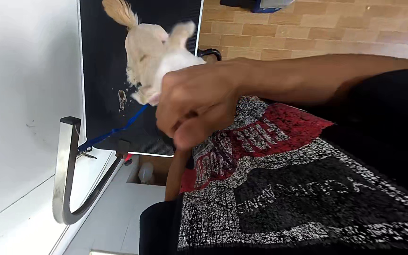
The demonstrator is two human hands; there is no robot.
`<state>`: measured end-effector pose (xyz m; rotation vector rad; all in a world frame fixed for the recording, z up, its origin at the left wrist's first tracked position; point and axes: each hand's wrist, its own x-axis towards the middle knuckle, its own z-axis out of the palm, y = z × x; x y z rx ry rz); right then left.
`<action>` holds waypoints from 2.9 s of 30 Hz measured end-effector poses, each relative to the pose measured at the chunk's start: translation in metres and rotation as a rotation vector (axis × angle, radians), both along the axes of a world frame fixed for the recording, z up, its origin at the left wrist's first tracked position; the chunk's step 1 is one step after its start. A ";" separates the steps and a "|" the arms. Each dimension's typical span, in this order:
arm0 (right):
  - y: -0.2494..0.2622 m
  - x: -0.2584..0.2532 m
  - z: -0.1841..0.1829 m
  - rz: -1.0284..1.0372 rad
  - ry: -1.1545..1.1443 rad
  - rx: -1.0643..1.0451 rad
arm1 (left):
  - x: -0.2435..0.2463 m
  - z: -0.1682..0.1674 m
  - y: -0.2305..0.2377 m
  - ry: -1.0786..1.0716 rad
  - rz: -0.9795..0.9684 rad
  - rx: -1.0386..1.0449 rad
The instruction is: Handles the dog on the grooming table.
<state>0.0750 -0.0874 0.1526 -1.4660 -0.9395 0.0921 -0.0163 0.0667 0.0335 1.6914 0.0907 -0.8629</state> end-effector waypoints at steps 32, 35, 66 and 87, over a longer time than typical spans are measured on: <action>-0.072 -0.166 -0.035 -0.901 0.084 -1.057 | -0.030 -0.018 -0.049 -0.295 0.206 -0.531; -0.075 -0.169 -0.024 -0.792 0.134 -1.149 | -0.033 -0.019 -0.049 -0.279 0.209 -0.521; -0.122 -0.193 -0.087 -0.183 1.033 -0.727 | -0.003 -0.007 -0.048 -0.135 0.250 -0.898; -0.127 -0.197 -0.199 -1.071 1.414 -0.676 | 0.011 -0.007 -0.032 -0.239 0.348 -0.826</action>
